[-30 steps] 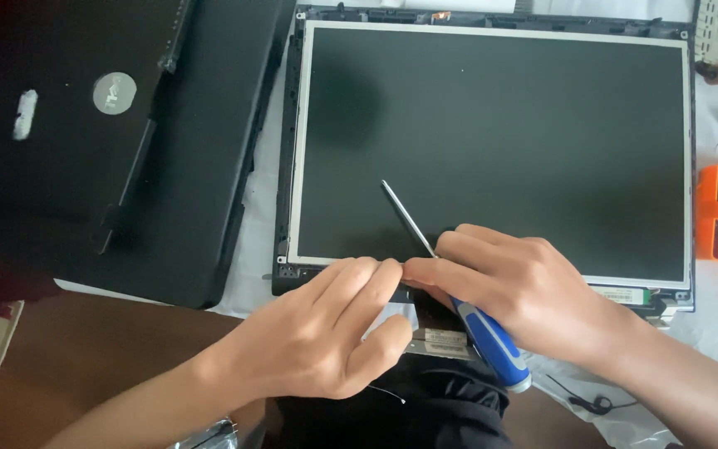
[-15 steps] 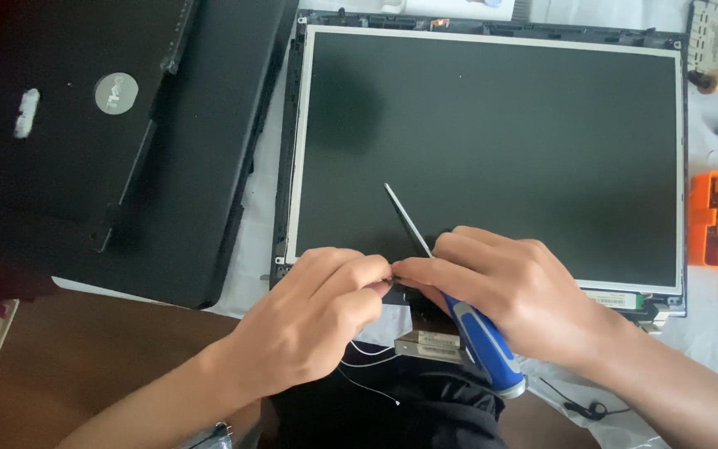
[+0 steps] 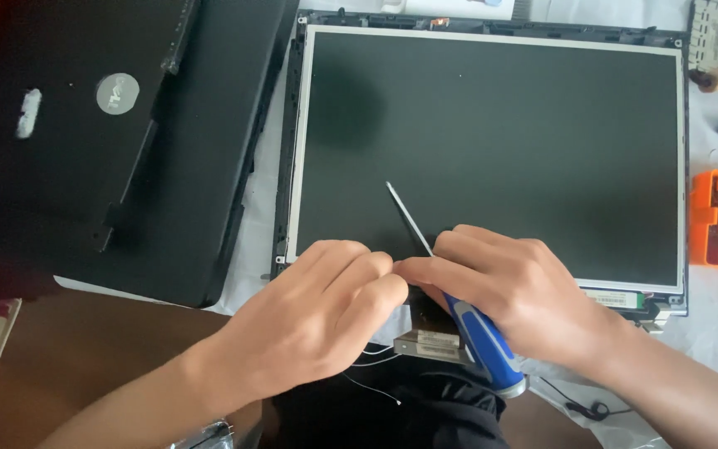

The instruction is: The person uses a screwdriver to remove screws from the bottom edge of a laptop screen assembly. They place the screws into an orange screwdriver bit case and continue to unscrew and remove additional fasteners from the screen's frame.

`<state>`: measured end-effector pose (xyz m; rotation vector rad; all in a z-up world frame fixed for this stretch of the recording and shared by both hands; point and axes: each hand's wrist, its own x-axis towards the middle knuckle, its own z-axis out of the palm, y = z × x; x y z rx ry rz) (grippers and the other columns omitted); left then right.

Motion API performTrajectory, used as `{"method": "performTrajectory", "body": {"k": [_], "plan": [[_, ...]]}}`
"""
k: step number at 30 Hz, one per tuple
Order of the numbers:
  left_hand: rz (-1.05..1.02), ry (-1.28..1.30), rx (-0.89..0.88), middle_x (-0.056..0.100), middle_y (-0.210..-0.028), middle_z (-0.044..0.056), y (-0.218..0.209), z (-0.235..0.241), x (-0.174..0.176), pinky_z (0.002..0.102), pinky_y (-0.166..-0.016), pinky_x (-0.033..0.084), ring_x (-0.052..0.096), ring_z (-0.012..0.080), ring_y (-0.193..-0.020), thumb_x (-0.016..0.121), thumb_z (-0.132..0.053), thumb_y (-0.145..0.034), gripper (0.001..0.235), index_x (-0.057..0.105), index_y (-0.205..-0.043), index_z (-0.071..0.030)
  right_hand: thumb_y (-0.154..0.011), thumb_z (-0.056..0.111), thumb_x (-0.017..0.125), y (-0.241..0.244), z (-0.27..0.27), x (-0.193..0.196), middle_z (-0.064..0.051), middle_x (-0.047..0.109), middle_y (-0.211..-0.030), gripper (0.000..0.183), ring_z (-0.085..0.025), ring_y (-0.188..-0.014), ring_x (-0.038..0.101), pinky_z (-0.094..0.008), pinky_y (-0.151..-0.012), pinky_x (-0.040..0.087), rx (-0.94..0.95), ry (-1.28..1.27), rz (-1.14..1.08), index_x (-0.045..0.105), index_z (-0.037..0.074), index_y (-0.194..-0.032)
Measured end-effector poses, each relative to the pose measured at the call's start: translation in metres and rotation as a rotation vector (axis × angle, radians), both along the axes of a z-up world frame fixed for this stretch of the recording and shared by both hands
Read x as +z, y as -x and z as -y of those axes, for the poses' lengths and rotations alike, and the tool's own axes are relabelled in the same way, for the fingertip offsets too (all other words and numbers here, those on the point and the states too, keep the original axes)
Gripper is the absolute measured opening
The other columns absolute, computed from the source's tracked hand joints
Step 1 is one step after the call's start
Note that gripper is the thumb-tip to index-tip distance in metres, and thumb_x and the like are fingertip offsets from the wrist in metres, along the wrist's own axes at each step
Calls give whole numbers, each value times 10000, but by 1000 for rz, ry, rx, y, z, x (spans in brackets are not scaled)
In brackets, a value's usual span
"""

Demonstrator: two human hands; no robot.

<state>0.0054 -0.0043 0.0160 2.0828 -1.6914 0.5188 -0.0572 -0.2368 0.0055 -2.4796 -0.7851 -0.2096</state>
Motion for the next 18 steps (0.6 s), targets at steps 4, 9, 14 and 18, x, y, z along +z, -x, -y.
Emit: {"method": "performTrajectory", "body": {"k": [4, 9, 14, 18], "plan": [[35, 27, -49, 562, -927, 145, -5, 1, -6, 369, -702, 531, 564, 253, -786, 602, 115, -990, 181, 506, -1022, -36, -1003, -28, 499, -1, 3, -3, 18, 431, -740, 258, -184, -600, 376, -336, -422, 286, 18, 10, 25, 668, 127, -1123], [-98, 105, -124, 558, -1000, 211, -6, 0, -16, 398, -707, 480, 564, 317, -850, 520, 154, -985, 213, 422, -943, -31, -1004, -28, 538, -1, 5, -3, 34, 480, -752, 238, -183, -611, 393, -324, -473, 328, 41, -45, 11, 665, 95, -1163], [-55, 132, -100, 565, -974, 179, -4, 0, -17, 376, -683, 490, 565, 282, -830, 547, 121, -1008, 239, 397, -934, -51, -998, -17, 566, 0, 5, -1, 44, 508, -762, 244, -170, -617, 420, -316, -463, 348, 43, -43, -5, 673, 98, -1185], [-165, 136, -127, 591, -996, 189, -3, -4, -15, 401, -724, 535, 608, 309, -857, 572, 105, -1018, 193, 446, -945, -21, -1000, -6, 572, 1, 6, -1, 36, 570, -759, 242, -160, -618, 472, -304, -536, 421, 46, -113, -14, 675, 68, -1206]]}}
